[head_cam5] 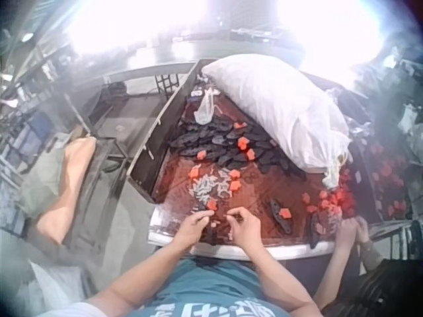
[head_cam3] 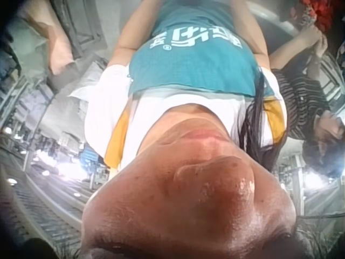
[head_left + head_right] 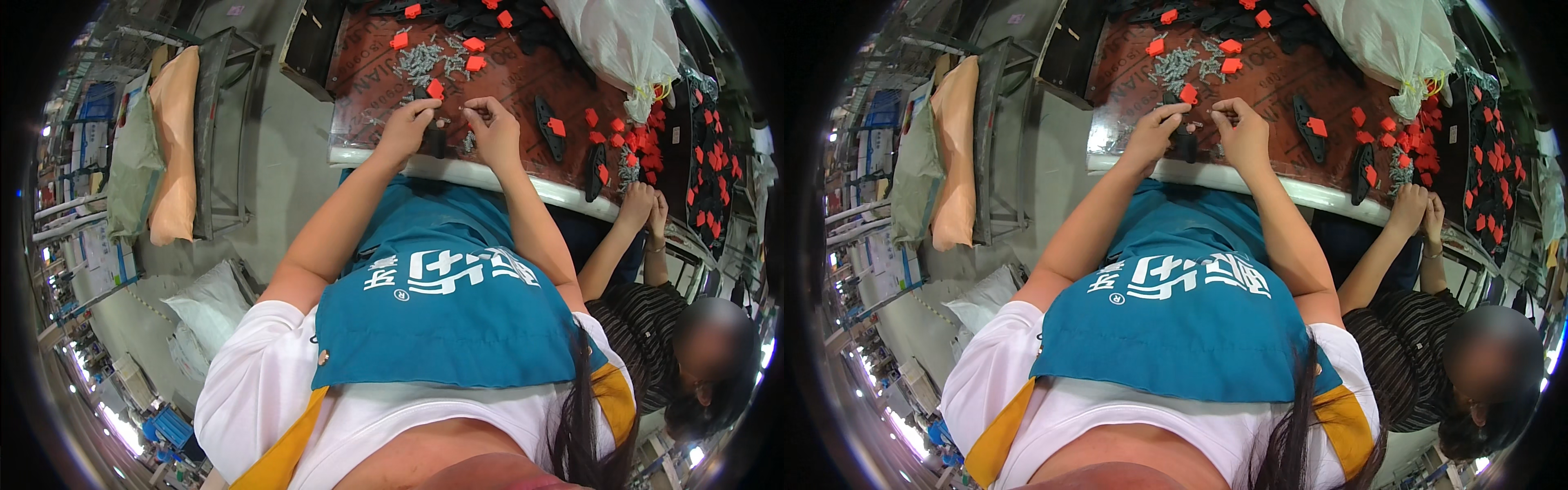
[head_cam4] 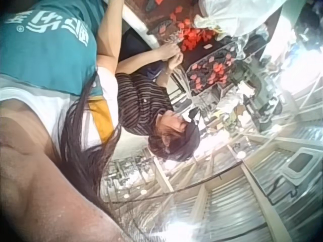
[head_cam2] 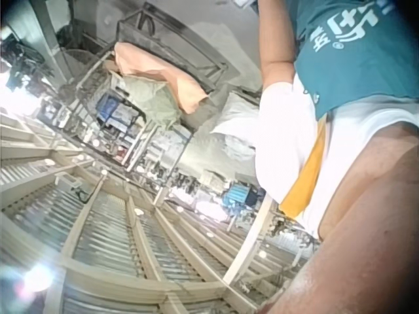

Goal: The person assembles small black and red plastic components by hand at a workbench. They repeatedly pick up a black part, attach a red piece, and place the assembled unit on the table. At one point, they pour more black parts from a white bag onto the work surface.

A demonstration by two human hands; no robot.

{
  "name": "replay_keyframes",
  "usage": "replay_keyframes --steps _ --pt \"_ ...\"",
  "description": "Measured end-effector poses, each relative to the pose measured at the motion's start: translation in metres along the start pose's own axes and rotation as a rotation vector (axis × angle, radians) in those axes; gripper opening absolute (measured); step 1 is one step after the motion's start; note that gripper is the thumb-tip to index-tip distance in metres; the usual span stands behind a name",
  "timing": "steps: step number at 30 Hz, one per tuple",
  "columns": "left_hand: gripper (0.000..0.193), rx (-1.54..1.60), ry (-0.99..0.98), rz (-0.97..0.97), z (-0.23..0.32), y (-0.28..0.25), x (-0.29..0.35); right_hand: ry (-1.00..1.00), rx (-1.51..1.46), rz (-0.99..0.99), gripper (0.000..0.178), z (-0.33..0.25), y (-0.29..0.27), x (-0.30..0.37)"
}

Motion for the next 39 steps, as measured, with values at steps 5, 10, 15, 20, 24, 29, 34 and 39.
replay_keyframes --steps 5,10,15,20,24,29,34,39 --pt "0.046 0.073 -0.003 -0.105 0.004 -0.006 0.006 0.295 -0.299 -0.253 0.016 0.018 0.019 0.007" --pt "0.047 0.178 0.01 -0.097 0.027 0.005 0.022 0.379 -0.456 -0.275 0.017 0.002 0.025 0.014" --pt "0.052 0.119 0.004 -0.095 0.036 0.009 0.026 0.297 -0.349 -0.219 0.015 -0.004 0.022 0.011" --pt "0.063 0.013 0.25 -0.052 0.04 0.003 0.026 0.226 -0.278 -0.204 0.016 -0.004 0.03 0.009" --pt "0.072 0.071 0.24 0.046 0.024 -0.018 0.022 0.106 -0.047 -0.33 0.02 0.002 0.046 -0.002" --pt "0.06 0.161 0.054 0.232 0.004 -0.052 0.021 -0.398 0.485 -0.192 0.019 -0.015 0.051 -0.043" --pt "0.043 0.215 0.023 0.241 -0.004 -0.064 0.023 -0.417 0.746 -0.42 0.034 -0.011 0.076 -0.056" --pt "0.033 0.221 -0.004 0.213 -0.003 -0.054 0.022 -0.135 0.339 -0.427 0.029 0.013 0.052 -0.055"
Point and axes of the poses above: each hand's wrist, its own x-axis away from the middle knuckle, its own y-axis out of the palm, z = x × y, the point moved 8 cm from there along -x, towards the middle knuckle, and after that the axes turned 1 degree about -z, right-handed, at the moved point
